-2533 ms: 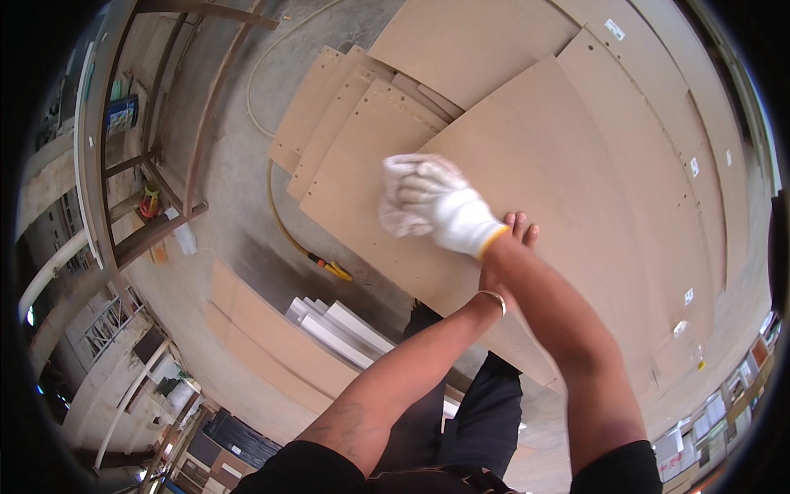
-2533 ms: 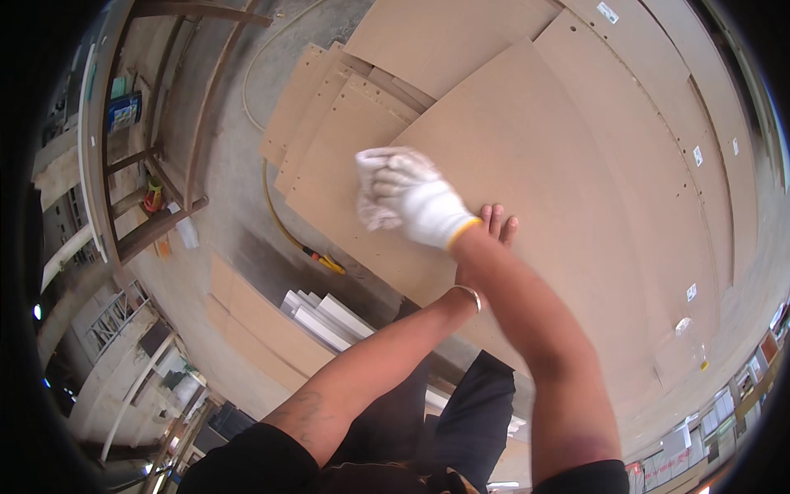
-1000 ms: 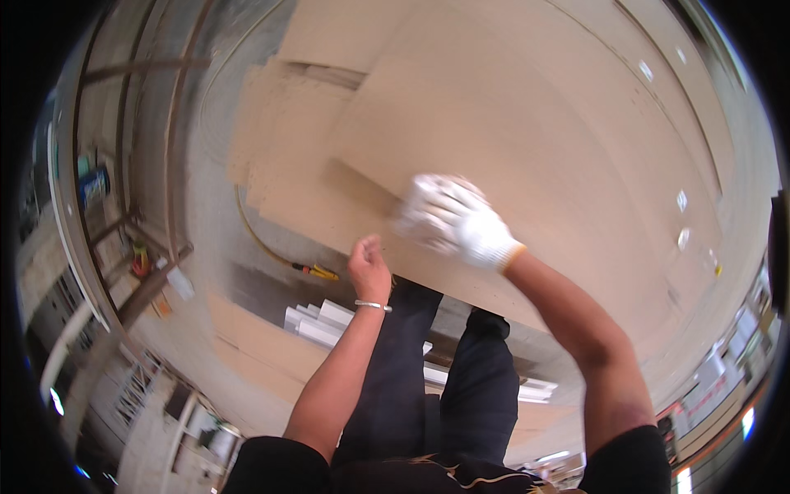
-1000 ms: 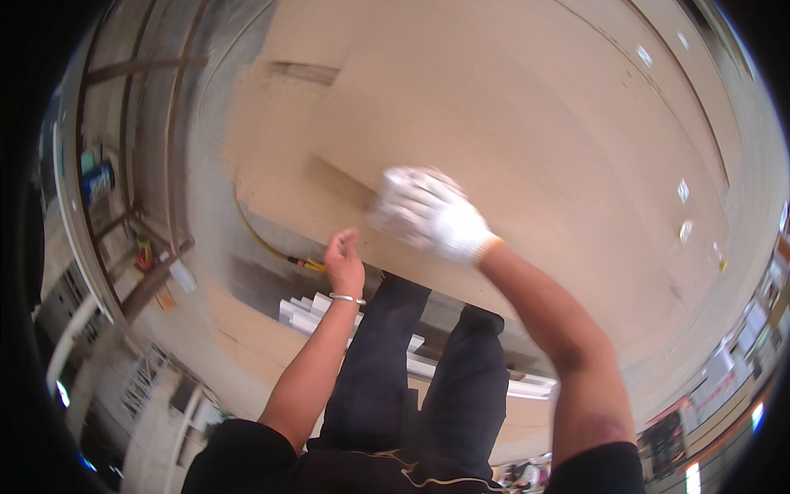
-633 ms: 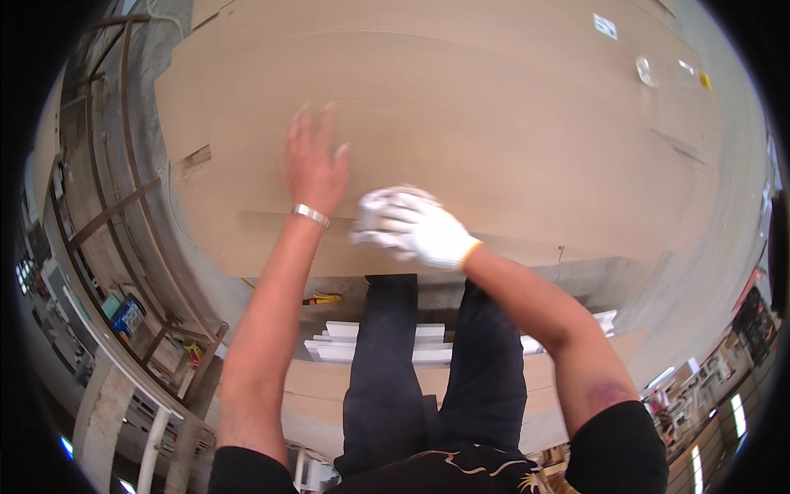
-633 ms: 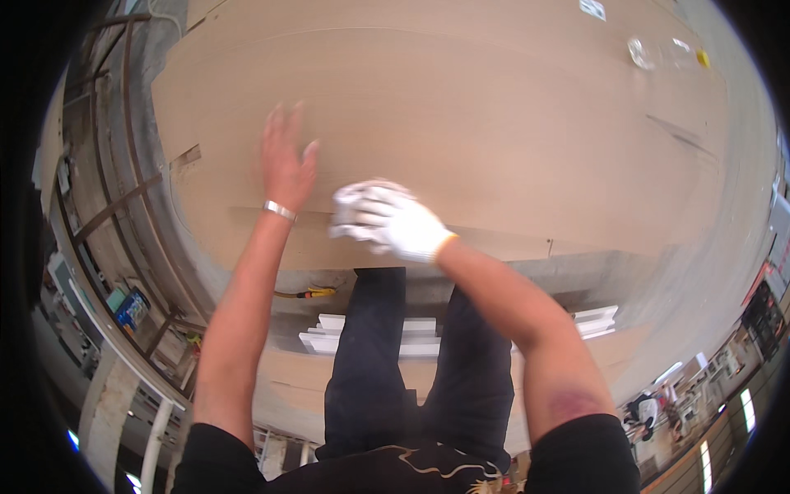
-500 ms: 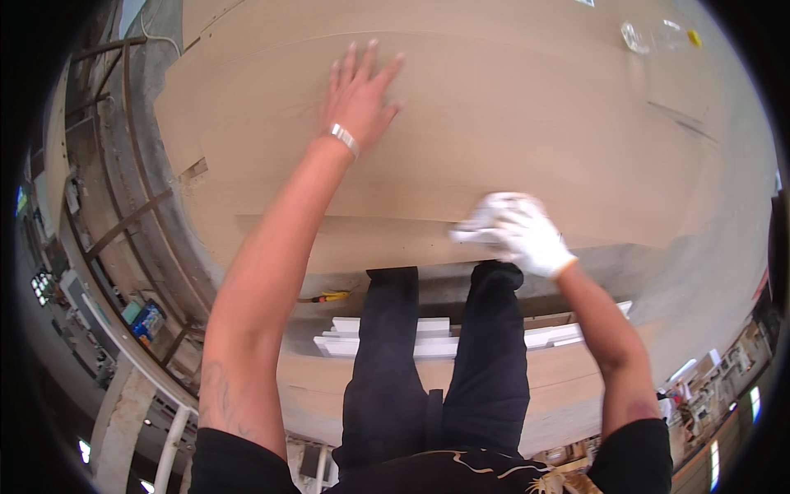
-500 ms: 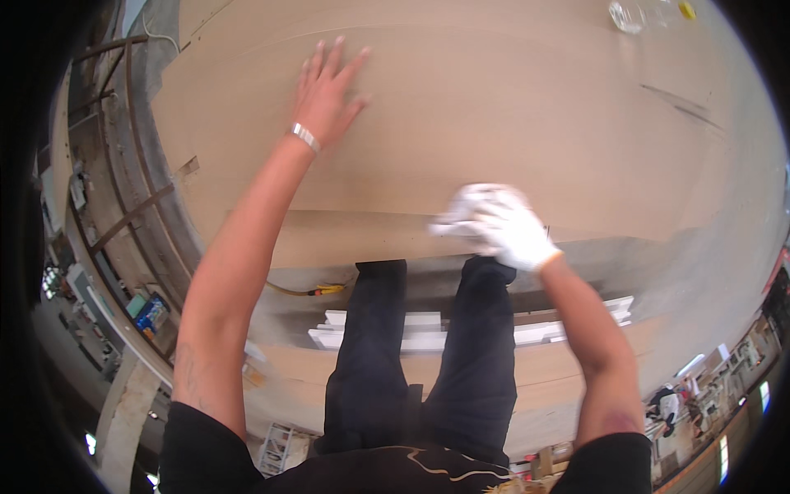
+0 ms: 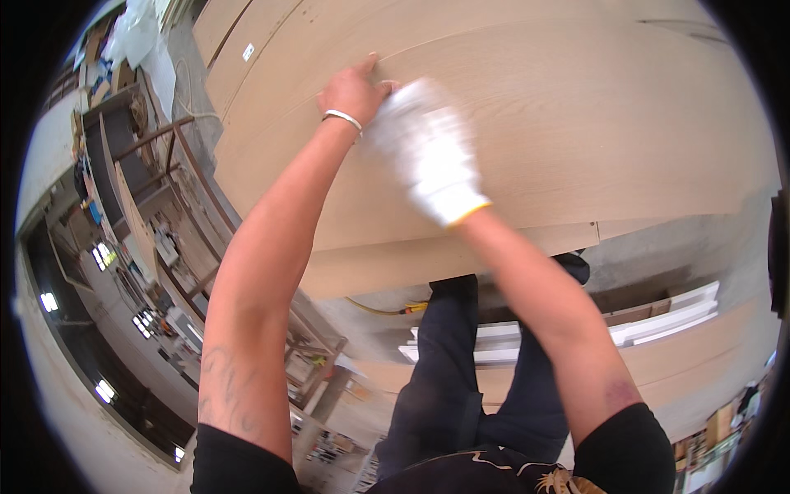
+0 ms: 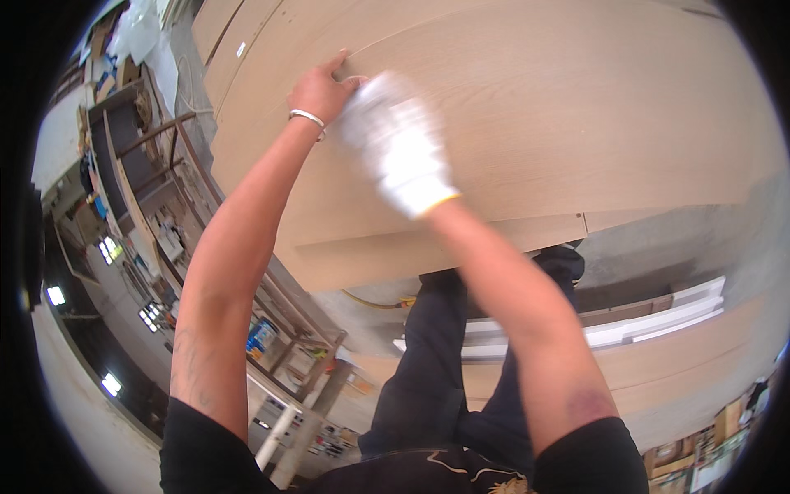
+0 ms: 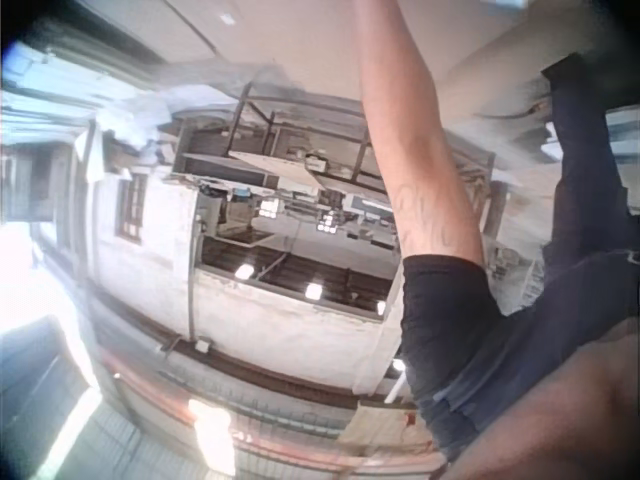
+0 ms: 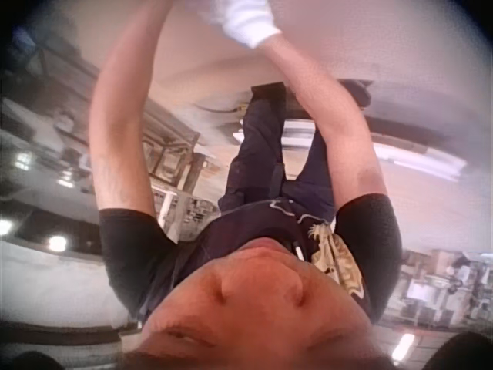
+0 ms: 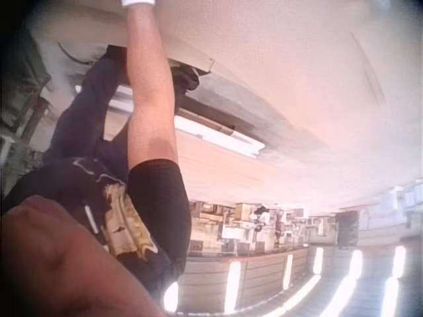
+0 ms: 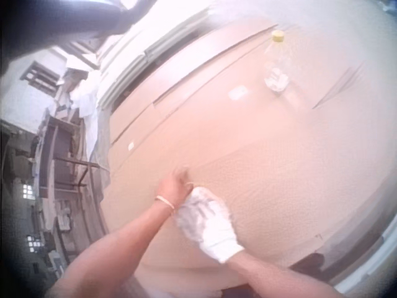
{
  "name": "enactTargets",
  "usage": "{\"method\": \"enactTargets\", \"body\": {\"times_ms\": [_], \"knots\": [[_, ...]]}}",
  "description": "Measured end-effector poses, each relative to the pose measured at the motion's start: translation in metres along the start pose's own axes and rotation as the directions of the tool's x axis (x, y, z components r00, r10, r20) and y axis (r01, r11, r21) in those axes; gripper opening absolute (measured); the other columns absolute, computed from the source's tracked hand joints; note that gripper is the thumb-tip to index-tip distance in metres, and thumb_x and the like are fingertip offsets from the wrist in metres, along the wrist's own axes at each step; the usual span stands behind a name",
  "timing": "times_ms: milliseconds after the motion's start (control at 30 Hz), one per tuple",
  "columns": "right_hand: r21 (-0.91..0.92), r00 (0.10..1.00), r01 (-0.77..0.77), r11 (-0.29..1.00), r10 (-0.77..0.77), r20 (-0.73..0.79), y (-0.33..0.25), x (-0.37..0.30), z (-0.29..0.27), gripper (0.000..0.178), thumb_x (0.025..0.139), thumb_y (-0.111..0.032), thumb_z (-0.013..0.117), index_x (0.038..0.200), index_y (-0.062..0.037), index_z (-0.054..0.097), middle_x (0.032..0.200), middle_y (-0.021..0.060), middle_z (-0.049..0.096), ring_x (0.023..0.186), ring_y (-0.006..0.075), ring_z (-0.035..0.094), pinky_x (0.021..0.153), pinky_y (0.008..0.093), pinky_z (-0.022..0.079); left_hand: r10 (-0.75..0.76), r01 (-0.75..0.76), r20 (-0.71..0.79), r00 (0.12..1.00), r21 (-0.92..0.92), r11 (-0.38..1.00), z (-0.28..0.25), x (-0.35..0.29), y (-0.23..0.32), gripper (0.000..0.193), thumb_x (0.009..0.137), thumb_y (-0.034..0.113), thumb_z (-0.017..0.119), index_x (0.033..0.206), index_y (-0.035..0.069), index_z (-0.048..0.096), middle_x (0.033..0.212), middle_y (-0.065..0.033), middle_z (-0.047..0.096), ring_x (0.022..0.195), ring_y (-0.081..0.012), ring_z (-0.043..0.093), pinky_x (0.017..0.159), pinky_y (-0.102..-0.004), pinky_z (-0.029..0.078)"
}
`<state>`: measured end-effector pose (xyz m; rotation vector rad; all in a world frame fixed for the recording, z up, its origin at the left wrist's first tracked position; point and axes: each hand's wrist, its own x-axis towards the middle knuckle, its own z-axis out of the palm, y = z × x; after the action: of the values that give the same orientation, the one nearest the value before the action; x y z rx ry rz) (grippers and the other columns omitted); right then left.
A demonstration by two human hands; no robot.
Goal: The person wipes large flat wooden panels with a white cloth, occasionally picking up and moving panels to access others. They handle a plastic bottle with a yellow cap and a small white marker, placing them on the panels. The person repeatedly wipes different panels and repositions them on the floor.
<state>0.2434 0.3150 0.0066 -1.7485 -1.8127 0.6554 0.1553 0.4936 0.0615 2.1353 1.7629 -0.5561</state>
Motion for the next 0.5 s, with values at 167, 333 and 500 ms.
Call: {"method": "enactTargets", "body": {"times_ms": [167, 333, 500], "knots": [[0.457, 0.867, 0.194, 0.868, -0.37, 0.334, -0.105, -0.014, 0.105, 0.035, 0.084, -0.035, 0.066, 0.108, -0.0117, 0.074, 0.128, 0.0064, 0.065, 0.138, 0.025, 0.047, 0.118, 0.04, 0.034, -0.006, 0.005, -0.025, 1.0, -0.042, 0.999, 0.005, 0.011, 0.02, 0.076, 0.079, 0.059, 0.08, 0.137, 0.014, 0.065, 0.124, -0.0149, 0.072, 0.115, -0.0333, 0.067, 0.102, -0.0449, 0.051], [0.36, 0.805, 0.515, 0.778, -0.583, 0.11, 0.019, -0.063, 0.012, 0.024, 0.083, -0.022, 0.065, 0.103, -0.0085, 0.072, 0.114, 0.0066, 0.069, 0.129, 0.0235, 0.055, 0.11, 0.0355, 0.042, -0.028, 0.026, -0.021, 0.999, -0.093, 0.995, 0.015, 0.01, 0.017, 0.076, 0.084, 0.046, 0.081, 0.143, 0.004, 0.058, 0.137, -0.0223, 0.064, 0.128, -0.0354, 0.06, 0.105, -0.0417, 0.049], [-0.466, 0.983, -0.164, 0.869, 0.104, -0.152, 0.188, -0.126, -0.201, 0.039, 0.098, -0.03, 0.051, 0.13, -0.0098, 0.061, 0.131, 0.0095, 0.062, 0.126, 0.0323, 0.05, 0.11, 0.05, 0.032, -0.068, 0.063, -0.044, 0.997, -0.106, 0.992, 0.036, 0.0, 0.028, 0.089, 0.092, 0.045, 0.074, 0.161, 0.014, 0.026, 0.166, -0.0281, 0.01, 0.155, -0.0459, 0.004, 0.115, -0.0713, 0.02]]}}
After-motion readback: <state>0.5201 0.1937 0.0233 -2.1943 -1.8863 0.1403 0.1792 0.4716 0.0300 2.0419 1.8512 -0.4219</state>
